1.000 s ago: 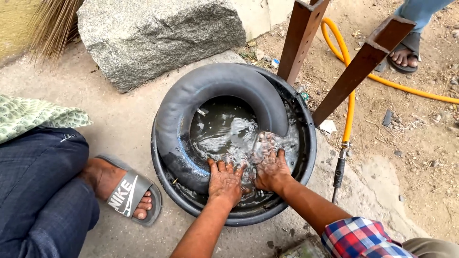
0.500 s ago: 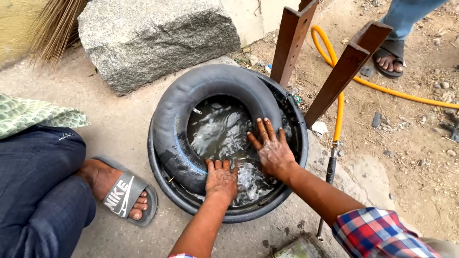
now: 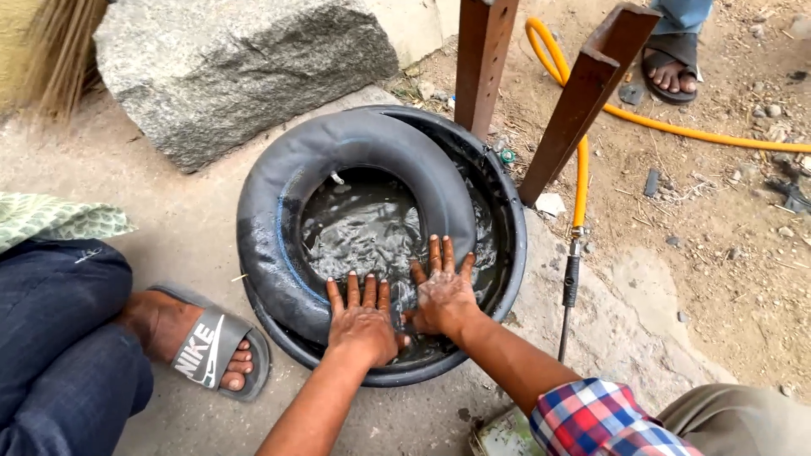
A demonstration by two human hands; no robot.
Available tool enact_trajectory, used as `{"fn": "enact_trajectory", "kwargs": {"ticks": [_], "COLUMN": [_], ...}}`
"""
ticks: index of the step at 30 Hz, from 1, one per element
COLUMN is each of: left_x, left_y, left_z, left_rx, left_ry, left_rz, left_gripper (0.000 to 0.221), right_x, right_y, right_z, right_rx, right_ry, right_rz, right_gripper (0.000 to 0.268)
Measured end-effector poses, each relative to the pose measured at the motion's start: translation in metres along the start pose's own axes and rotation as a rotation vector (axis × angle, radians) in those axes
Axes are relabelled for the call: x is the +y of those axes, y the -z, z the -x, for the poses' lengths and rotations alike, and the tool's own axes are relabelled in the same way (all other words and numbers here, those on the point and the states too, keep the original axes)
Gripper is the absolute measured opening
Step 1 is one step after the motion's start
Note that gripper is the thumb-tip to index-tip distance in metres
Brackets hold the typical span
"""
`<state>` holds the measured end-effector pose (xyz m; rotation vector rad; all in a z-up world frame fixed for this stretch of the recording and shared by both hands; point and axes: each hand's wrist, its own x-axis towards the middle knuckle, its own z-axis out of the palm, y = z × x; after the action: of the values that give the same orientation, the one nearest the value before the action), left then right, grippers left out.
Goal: Locating and repairing a puncture in a rubber tire tube using a water bucket for leak detection.
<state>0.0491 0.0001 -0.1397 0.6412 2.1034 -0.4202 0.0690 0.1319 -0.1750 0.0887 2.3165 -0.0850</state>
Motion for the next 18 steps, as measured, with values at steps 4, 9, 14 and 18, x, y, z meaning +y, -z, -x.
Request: {"fn": "enact_trajectory", "kwargs": {"ticks": [4,9,14,18], "left_x": [0.004,0.01,0.013,0.013], "left_y": [-0.018,-0.031,-0.033,-0.04], "left_z": [-0.019,-0.037,-0.043,-0.045], "left_rx": [0.091,0.106,0.119,0.186], "left_ry": [-0.002,-0.013,-0.027,-0.02], "left_rz": [0.069,-0.015,-0.142,-0.074], "left_gripper": [0.083,0.077,0.065,0.072], "right_x": [-0.006,-0.01,-0.011,-0.012], "right_y": [-0.005,-0.01,-0.013,-0.014], "right_z": [-0.008,-0.014,-0.018,-0.02], "right_rx": [0.015,0.016,0.005,0.05], "right_ry": [0.024,0.049,0.034,0.033], "right_rz": [0.051,0.107,0.117,0.052], "right_gripper": [0.104,0.093,0.09,0.115]}}
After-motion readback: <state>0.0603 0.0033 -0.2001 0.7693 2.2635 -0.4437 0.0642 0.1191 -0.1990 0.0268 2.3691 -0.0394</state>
